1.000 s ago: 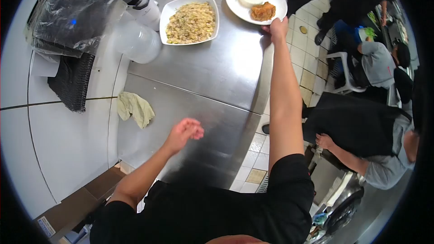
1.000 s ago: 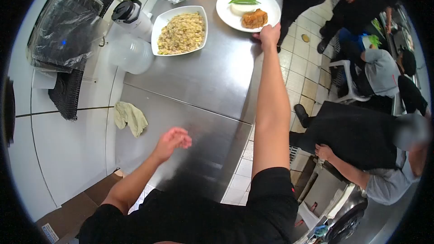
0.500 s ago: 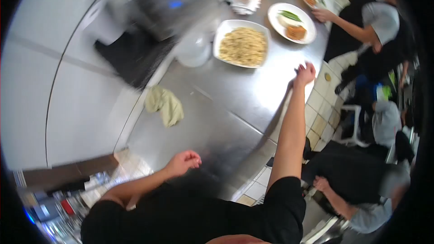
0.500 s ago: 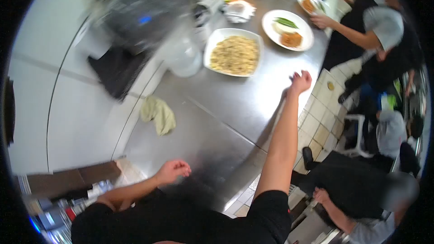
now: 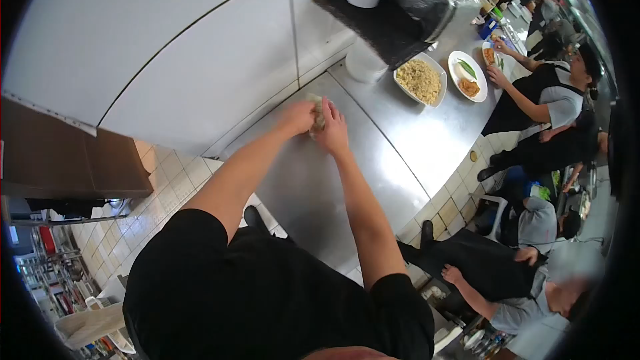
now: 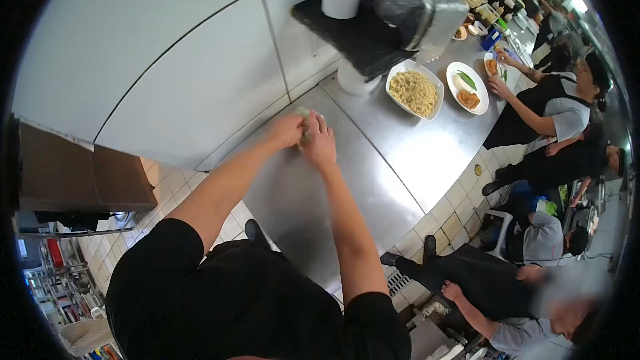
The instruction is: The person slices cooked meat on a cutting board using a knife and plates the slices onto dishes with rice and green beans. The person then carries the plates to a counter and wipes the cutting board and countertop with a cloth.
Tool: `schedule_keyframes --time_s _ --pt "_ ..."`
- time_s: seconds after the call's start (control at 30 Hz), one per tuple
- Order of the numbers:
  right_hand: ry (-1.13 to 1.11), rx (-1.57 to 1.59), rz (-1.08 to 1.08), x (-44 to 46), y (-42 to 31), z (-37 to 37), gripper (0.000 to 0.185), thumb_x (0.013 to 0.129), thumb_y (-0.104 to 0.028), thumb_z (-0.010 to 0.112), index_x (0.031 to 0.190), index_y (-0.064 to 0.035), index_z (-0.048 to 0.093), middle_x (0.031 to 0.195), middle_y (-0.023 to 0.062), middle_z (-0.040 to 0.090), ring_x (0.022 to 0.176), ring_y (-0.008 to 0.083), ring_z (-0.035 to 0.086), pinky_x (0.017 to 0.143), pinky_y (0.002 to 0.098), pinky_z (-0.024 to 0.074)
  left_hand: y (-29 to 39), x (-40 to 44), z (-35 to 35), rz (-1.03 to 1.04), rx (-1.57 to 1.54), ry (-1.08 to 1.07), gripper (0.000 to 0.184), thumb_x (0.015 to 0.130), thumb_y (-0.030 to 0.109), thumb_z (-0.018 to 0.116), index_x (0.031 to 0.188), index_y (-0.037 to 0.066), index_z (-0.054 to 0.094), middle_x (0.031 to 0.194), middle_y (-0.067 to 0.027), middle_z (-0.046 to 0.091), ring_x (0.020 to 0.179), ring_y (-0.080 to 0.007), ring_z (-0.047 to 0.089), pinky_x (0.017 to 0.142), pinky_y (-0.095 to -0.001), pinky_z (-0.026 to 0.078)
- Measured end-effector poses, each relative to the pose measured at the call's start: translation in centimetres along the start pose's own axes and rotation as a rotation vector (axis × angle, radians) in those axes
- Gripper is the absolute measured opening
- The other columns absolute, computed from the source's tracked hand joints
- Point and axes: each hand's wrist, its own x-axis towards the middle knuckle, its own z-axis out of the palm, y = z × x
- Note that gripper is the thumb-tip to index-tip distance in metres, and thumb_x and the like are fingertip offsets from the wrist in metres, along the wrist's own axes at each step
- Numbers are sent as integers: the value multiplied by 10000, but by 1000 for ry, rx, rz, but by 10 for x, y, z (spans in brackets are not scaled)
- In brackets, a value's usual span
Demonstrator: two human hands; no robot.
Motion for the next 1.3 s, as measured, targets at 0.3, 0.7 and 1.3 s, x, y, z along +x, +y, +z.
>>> schedule_keyframes --time_s 0.3,0.7,1.3 --pt "-125 68 75 -20 -77 40 351 773 -111 682 1113 -82 598 982 173 667 930 395 615 780 482 497 -57 -119 -51 113 -332 226 371 868 250 597 1205 95 586 1108 -154 605 1023 -366 592 868 -445 488" --pt "60 -79 273 -99 -64 -55 414 755 -170 639 1155 -89 569 1323 190 522 1233 381 468 1022 491 370 -137 -198 -13 62 -655 -87 360 866 183 673 1187 37 596 922 -52 659 790 -155 637 732 -310 519" --pt "221 -293 590 95 25 104 509 877 -306 594 1333 -92 524 1105 212 486 993 392 535 813 471 474 -210 -368 55 -633 -501 -433 319 908 279 647 1121 40 650 877 -87 698 744 -158 660 713 -308 526"
